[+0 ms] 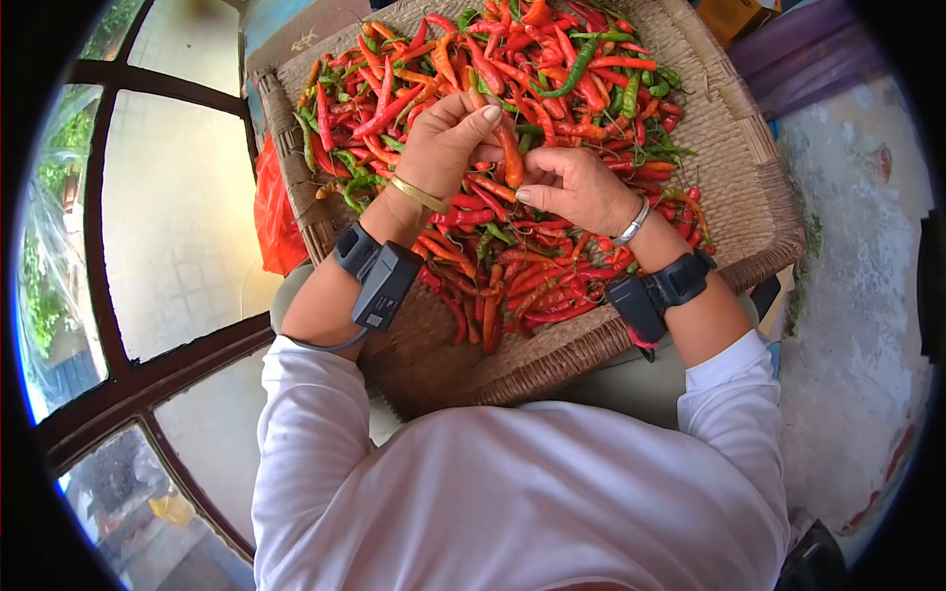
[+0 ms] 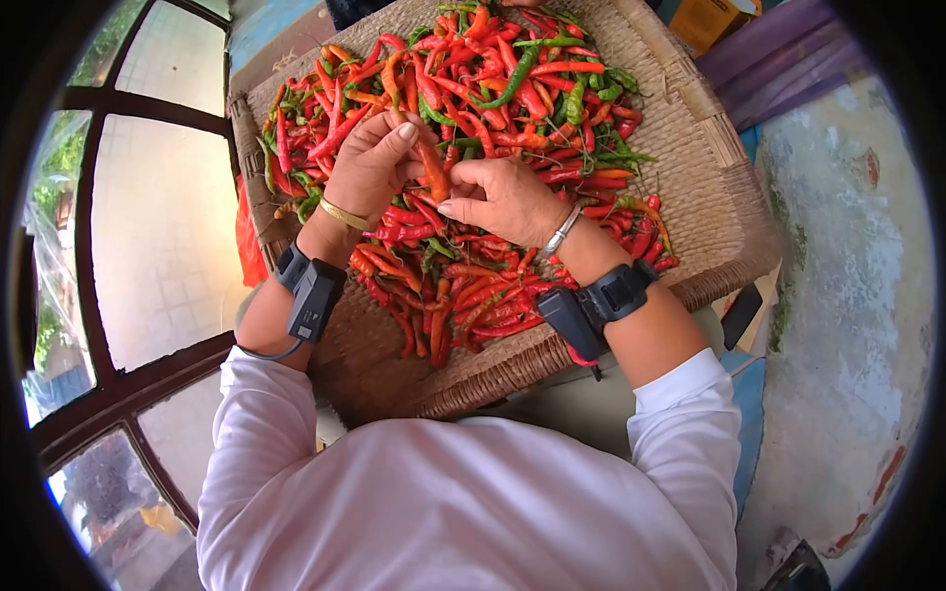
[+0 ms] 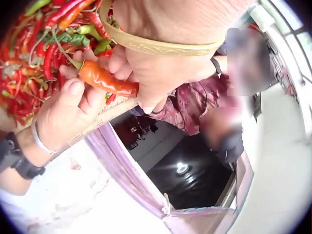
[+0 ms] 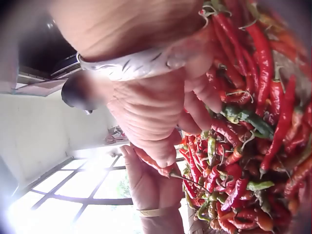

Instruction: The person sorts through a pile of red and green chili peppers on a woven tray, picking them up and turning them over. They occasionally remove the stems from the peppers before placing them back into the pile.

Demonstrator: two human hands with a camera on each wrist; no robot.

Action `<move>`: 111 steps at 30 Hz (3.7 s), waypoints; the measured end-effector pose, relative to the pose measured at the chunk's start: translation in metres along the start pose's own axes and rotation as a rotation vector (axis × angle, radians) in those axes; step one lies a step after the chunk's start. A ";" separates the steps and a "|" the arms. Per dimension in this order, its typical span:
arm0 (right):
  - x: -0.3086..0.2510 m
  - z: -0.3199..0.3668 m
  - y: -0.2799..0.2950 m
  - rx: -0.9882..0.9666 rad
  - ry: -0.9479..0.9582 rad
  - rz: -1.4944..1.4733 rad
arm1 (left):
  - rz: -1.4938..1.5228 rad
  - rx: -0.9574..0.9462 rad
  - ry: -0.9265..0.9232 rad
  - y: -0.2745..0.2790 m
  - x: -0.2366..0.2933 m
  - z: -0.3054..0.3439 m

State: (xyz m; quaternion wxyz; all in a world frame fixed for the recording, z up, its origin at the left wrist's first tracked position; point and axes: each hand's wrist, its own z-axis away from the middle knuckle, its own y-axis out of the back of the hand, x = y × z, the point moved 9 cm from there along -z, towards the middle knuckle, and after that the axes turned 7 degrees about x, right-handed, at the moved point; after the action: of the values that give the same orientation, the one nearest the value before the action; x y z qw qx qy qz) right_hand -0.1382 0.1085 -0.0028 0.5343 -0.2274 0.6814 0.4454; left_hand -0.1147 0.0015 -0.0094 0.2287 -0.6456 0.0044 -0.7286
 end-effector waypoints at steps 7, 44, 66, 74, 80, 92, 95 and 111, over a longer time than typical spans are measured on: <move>0.019 0.001 -0.005 0.014 -0.224 -0.384 | 0.343 -0.011 0.128 -0.002 -0.015 -0.001; -0.196 0.106 0.139 0.800 0.832 -0.181 | -1.625 -0.314 -0.709 -0.044 -0.014 0.035; -0.224 0.110 0.128 0.744 0.921 0.099 | -0.335 -0.008 0.021 -0.003 -0.020 0.010; -0.317 0.014 0.037 0.564 1.183 -0.037 | -0.310 -0.009 0.080 -0.004 -0.021 0.016; -0.267 0.066 0.076 0.409 1.192 0.020 | -0.364 -0.028 0.055 -0.006 -0.026 0.016; -0.152 0.139 0.154 0.677 0.512 -0.020 | 0.028 0.068 0.020 0.013 -0.012 -0.001; -0.089 0.211 0.184 1.192 0.144 0.096 | 0.284 -0.129 -0.019 -0.002 0.018 0.011; 0.244 0.566 0.235 1.411 -1.133 0.295 | -0.061 -0.097 0.113 -0.017 -0.020 0.030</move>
State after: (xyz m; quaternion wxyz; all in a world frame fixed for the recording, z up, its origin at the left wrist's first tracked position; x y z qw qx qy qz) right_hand -0.1043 0.7476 -0.1627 0.7411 0.4936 0.4538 0.0344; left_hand -0.0905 0.0321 -0.0183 0.1743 -0.6136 0.0327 -0.7695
